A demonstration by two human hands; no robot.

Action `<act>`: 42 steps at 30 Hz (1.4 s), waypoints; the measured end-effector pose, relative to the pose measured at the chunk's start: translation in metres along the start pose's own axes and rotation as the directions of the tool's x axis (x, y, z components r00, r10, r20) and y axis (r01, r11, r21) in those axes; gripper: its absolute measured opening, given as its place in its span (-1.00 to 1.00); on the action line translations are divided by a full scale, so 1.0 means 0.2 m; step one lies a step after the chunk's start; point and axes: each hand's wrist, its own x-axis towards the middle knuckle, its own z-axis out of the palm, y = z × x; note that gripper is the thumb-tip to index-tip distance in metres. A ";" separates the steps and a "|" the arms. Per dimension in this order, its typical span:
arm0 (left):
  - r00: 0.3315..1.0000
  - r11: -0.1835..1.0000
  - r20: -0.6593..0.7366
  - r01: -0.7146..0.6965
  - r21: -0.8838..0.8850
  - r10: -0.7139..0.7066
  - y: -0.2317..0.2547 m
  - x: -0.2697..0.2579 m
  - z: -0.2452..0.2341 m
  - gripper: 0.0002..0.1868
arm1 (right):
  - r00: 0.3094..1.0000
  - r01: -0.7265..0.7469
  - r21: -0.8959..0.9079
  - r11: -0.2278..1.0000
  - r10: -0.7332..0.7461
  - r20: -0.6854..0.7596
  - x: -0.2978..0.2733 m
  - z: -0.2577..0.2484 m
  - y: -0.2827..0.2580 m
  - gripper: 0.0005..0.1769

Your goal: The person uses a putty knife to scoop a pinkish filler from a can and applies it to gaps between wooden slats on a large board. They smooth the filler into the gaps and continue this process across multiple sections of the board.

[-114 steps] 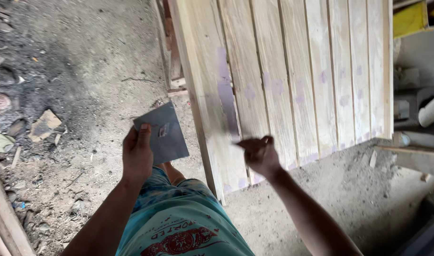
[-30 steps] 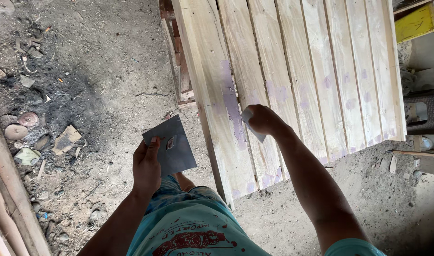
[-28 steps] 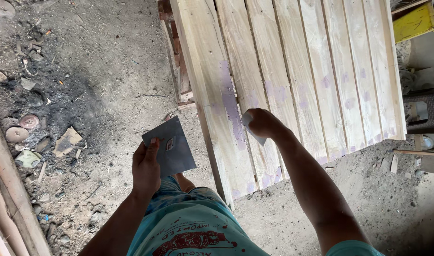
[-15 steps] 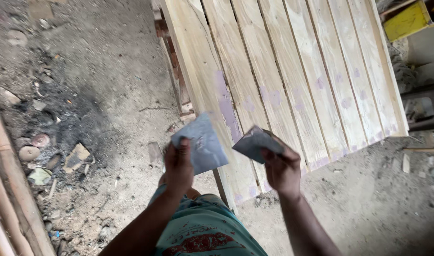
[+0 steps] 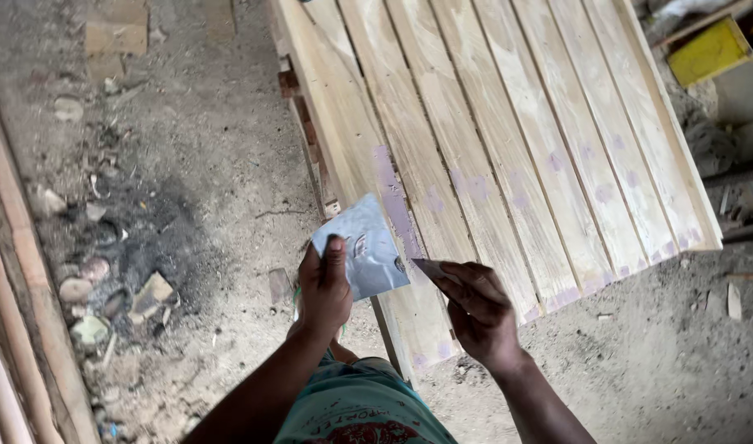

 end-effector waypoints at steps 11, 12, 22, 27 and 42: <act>0.996 0.997 -0.076 0.043 -0.070 -0.048 -0.02 0.08 -0.03 -0.71 | 0.923 0.202 -0.101 0.974 -0.155 0.352 -0.02 0.18 0.41 -0.55; 0.994 0.999 -0.108 0.013 -0.031 -0.016 -0.01 0.10 -0.06 -0.69 | 0.923 0.082 -0.094 0.992 -0.040 0.384 -0.01 0.23 0.51 -0.59; 0.950 0.972 -0.218 0.234 0.020 -0.224 -0.01 -0.08 -0.34 -0.62 | 0.950 -0.055 -0.324 0.944 0.149 0.273 -0.01 0.56 0.79 -0.63; 0.928 0.957 -0.246 0.289 -0.001 -0.281 -0.07 -0.14 -0.44 -0.67 | 0.948 -0.100 -0.307 0.946 0.185 0.261 -0.20 0.56 0.75 -0.57; 0.868 0.877 -0.153 0.480 0.021 -0.472 -0.17 -0.17 -0.26 -0.63 | 0.907 -0.302 0.050 0.952 0.271 0.321 -0.22 0.16 0.28 -0.63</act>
